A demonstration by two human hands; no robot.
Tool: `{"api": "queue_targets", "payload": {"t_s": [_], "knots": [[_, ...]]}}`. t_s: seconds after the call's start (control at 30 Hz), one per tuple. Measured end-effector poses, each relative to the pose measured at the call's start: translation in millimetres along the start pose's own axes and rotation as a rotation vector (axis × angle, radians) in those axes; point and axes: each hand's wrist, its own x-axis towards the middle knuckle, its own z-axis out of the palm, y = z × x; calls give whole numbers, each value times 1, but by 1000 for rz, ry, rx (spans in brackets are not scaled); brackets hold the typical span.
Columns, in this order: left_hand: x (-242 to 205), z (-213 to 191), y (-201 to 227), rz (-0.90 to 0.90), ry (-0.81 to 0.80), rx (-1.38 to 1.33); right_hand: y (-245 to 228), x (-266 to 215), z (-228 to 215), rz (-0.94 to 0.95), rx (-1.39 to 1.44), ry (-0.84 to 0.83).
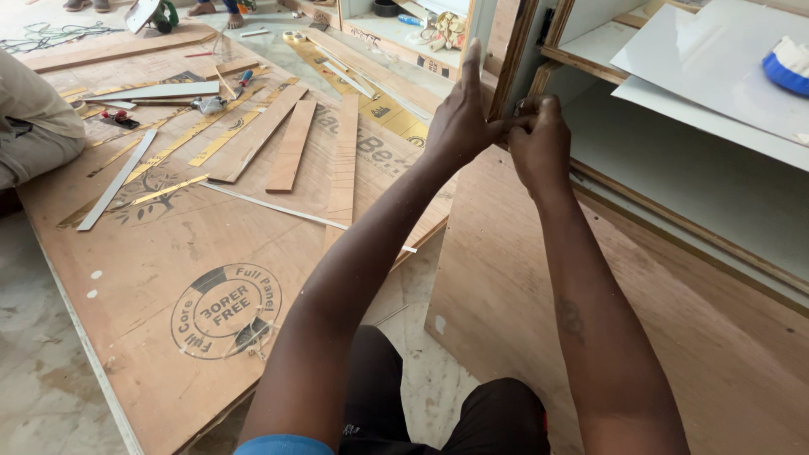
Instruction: The person holds a white plastic strip, then kneels to apply a thin wooden edge band to the corner of a wooden cabinet frame. They press the strip along the edge and smooth it down by hand.
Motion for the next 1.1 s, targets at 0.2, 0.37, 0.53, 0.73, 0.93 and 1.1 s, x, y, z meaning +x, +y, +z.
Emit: {"api": "queue_targets", "payload": {"t_s": [0.2,0.37,0.53,0.73,0.93,1.1], "knots": [[-13,7,-6,-64,-18,-12,-1,-3,-1,-37,-3,23],[-18,10,-1,-288,-138,-9,2,-3,-2,-67,-41,37],[-19,6,3,-296,-164,7,4,-5,-2,-130,-83,82],[-24,-14,-29,-317,-107,-661,0,-6,-4,-139,-161,100],[-23,1,-26,-491,-12,-775,-4,-8,-3,-79,-126,87],[-41,8,-6,-424,231,-569,-5,-11,-1,-155,-52,82]]}}
